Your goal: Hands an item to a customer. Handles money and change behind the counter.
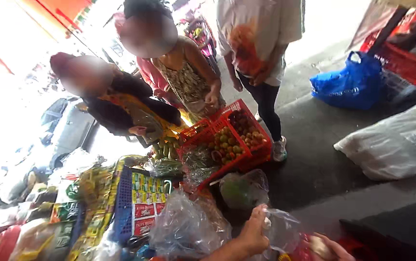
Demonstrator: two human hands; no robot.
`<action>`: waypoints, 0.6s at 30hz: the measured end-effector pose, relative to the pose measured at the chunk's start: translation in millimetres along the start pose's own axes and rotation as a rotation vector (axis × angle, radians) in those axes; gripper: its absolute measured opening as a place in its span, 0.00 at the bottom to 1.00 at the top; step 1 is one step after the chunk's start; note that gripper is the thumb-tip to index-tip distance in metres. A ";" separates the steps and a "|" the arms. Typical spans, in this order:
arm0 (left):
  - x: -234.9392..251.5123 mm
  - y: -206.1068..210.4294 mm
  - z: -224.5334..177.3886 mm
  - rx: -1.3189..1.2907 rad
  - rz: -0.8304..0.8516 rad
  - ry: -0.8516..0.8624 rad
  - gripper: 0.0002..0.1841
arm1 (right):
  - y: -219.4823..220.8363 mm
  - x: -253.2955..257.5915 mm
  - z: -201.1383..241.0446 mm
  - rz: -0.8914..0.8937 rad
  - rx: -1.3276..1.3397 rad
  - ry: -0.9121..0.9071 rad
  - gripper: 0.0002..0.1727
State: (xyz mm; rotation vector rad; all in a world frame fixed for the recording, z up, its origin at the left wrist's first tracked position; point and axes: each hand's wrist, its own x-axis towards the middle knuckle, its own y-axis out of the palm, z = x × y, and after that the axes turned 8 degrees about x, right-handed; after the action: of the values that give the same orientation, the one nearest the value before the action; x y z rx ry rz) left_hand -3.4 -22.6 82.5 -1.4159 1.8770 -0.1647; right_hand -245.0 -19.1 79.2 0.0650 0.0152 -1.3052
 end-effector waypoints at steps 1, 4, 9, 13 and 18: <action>-3.9 -14.4 -9.0 -0.026 -0.021 0.038 0.50 | 24.6 19.8 -3.9 0.069 0.011 -0.096 0.28; -17.8 -59.6 -26.1 -0.118 -0.133 0.105 0.48 | 85.9 74.7 12.2 0.283 -0.359 -0.136 0.26; -29.4 -127.9 -23.1 -0.180 -0.430 0.101 0.45 | 152.8 133.5 43.4 0.704 -0.851 0.054 0.18; -11.8 -193.1 -25.1 -0.144 -0.597 0.038 0.46 | 179.3 180.4 88.1 0.700 -0.592 -0.190 0.14; 16.2 -300.8 -26.9 -0.083 -0.659 -0.181 0.48 | 215.4 275.9 176.1 0.268 -0.437 -0.672 0.22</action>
State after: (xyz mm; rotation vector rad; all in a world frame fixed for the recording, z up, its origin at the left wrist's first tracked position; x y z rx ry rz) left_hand 209.0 -158.4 249.6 -1.9939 1.2305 -0.2682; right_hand 30.7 -238.7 250.2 -0.7218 -0.2721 -0.9796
